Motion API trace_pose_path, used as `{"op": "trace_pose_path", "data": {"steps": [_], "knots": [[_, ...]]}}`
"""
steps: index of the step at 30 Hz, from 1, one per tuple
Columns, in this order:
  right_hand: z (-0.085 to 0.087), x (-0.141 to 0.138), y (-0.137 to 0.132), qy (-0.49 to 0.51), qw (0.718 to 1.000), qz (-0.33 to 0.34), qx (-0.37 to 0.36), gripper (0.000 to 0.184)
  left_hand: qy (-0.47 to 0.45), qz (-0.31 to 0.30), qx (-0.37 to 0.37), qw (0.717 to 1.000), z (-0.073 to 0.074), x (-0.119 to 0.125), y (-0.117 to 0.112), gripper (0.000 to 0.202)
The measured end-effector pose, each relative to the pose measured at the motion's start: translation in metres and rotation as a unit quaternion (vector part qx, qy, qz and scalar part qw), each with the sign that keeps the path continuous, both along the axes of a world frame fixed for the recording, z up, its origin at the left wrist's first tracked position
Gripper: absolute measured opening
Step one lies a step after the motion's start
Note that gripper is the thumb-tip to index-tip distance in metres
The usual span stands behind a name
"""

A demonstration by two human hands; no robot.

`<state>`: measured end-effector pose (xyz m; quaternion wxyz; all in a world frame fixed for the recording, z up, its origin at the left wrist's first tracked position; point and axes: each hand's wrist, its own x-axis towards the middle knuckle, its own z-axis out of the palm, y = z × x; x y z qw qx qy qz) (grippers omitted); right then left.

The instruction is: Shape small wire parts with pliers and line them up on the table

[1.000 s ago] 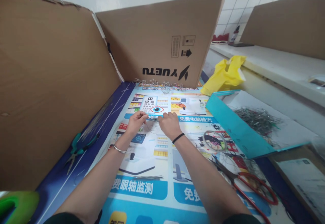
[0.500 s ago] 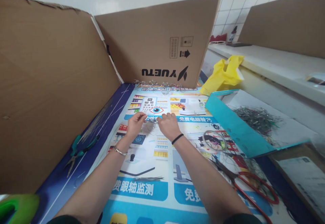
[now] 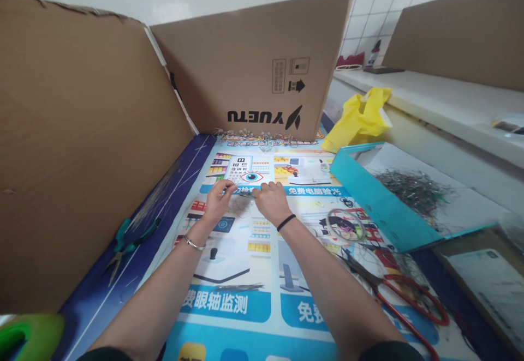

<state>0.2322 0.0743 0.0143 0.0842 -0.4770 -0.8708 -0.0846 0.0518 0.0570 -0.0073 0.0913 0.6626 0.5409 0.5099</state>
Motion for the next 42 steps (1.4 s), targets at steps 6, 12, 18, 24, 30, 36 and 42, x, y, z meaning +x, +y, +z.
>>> {"op": "trace_pose_path", "data": {"steps": [6,12,18,24,30,36,42], "knots": [[0.001,-0.001,-0.001,-0.005,1.000,-0.001,0.013,0.026,-0.049,-0.003,-0.062,0.997,0.003,0.002,-0.002,0.017],[0.001,-0.002,-0.001,0.003,1.000,-0.006,0.007,0.025,-0.038,0.004,-0.082,0.996,0.005,0.002,-0.004,0.015],[-0.001,0.000,0.001,0.024,1.000,-0.006,-0.008,0.024,-0.035,0.004,-0.076,0.996,0.003,0.000,-0.003,0.012],[-0.001,0.000,0.002,0.035,0.999,-0.010,-0.038,0.026,-0.025,-0.001,-0.072,0.997,-0.001,0.001,-0.001,0.012],[-0.006,0.000,0.005,0.036,0.999,-0.007,-0.028,0.028,-0.016,-0.007,-0.054,0.998,-0.003,0.001,0.000,0.012],[-0.021,0.002,0.012,0.044,0.998,0.007,-0.038,0.030,0.004,-0.023,-0.028,0.999,-0.008,-0.003,0.005,0.011],[-0.036,0.002,0.016,0.086,0.996,0.031,-0.024,0.033,0.026,-0.036,-0.011,0.999,-0.012,-0.003,0.007,0.012]]}}
